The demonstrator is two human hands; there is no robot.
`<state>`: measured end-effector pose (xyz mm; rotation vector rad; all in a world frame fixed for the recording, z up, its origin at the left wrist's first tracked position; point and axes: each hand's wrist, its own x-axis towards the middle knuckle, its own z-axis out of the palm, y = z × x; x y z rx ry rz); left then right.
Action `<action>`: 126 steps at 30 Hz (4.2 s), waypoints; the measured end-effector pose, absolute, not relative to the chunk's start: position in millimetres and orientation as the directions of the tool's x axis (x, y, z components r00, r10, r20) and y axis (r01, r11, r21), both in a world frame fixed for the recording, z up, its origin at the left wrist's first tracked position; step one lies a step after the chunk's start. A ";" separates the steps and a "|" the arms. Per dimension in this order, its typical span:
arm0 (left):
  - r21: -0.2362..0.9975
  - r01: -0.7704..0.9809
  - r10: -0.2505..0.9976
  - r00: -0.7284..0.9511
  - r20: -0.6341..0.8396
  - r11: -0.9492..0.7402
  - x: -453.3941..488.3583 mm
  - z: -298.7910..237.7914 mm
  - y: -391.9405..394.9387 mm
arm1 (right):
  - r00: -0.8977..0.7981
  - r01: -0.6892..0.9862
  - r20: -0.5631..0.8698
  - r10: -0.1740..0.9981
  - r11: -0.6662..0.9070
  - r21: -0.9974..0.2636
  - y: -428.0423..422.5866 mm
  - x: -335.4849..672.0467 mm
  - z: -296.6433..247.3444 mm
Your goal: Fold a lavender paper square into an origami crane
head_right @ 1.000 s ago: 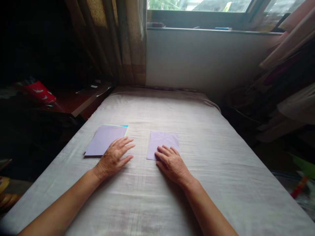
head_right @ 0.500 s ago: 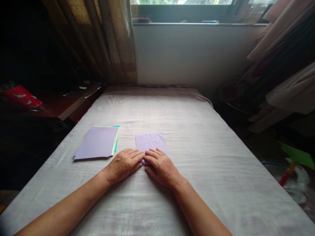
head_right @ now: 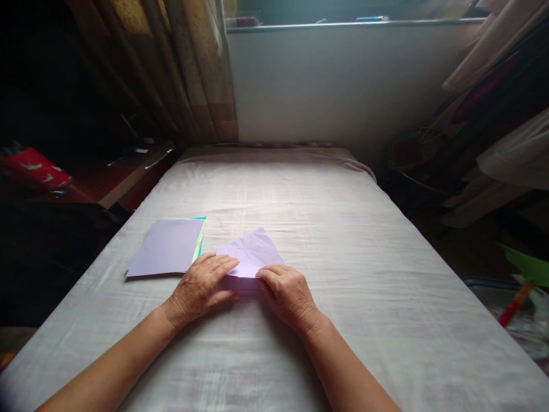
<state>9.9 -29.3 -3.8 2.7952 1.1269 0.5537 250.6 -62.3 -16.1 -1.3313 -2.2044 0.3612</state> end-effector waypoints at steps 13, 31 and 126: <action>0.457 0.766 0.891 0.372 0.260 -0.453 9.6 -11.8 -8.8 | -0.041 0.824 0.094 0.995 0.087 -0.560 -41.7 254.6 -8.7; 0.136 0.669 0.678 0.691 0.250 -0.731 54.2 -29.3 -39.2 | 0.003 0.964 0.144 0.990 0.036 -0.265 -18.7 243.8 -14.8; 0.228 0.693 0.723 0.685 0.088 -0.684 54.5 -22.6 -33.2 | -0.246 0.966 0.227 0.942 0.258 -0.023 -102.7 309.3 -43.7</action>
